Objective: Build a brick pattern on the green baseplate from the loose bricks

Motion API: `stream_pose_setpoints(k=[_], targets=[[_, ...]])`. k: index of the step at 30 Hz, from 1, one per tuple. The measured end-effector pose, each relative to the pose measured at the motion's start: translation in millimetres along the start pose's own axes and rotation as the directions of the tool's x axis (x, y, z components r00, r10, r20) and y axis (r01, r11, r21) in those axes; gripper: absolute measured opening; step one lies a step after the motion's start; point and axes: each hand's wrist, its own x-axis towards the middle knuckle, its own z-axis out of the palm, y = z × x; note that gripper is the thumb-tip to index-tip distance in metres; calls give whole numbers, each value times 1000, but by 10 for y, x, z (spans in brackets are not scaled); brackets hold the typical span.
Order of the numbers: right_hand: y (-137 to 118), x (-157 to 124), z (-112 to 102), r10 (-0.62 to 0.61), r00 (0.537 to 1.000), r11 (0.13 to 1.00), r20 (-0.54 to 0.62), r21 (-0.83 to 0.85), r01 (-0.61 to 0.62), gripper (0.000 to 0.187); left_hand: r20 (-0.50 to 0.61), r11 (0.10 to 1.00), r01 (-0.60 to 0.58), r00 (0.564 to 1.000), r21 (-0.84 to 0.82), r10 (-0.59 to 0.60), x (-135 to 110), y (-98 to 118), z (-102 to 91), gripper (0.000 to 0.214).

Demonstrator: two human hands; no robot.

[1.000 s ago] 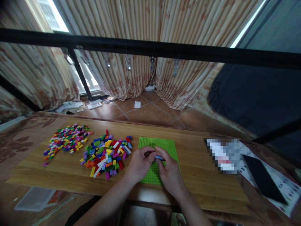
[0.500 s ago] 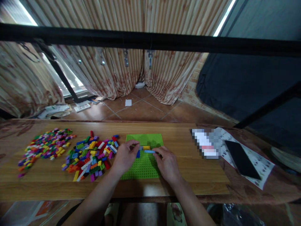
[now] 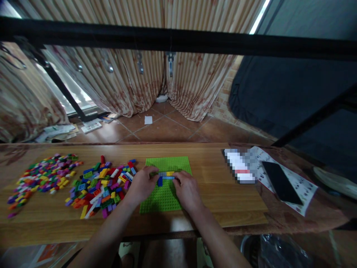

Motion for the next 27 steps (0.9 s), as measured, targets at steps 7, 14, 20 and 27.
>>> stream_pose_setpoints(k=[7, 14, 20, 27], targets=[[33, -5, 35, 48, 997, 999, -55, 15, -47, 17, -3, 1000, -8, 1000, 16, 8, -18, 1, 1, 28], [16, 12, 45, 65, 996, 998, -62, 4, -65, 17, -6, 999, -12, 1000, 40, 13, -20, 25, 8, 27], [22, 29, 78, 35, 997, 999, -72, -35, -38, 16, -33, 996, -26, 999, 81, 28, -25, 35, 53, 24], [28, 24, 80, 23, 997, 999, -68, -45, -26, 14, -51, 991, -34, 998, 128, 41, -36, 56, 85, 21]])
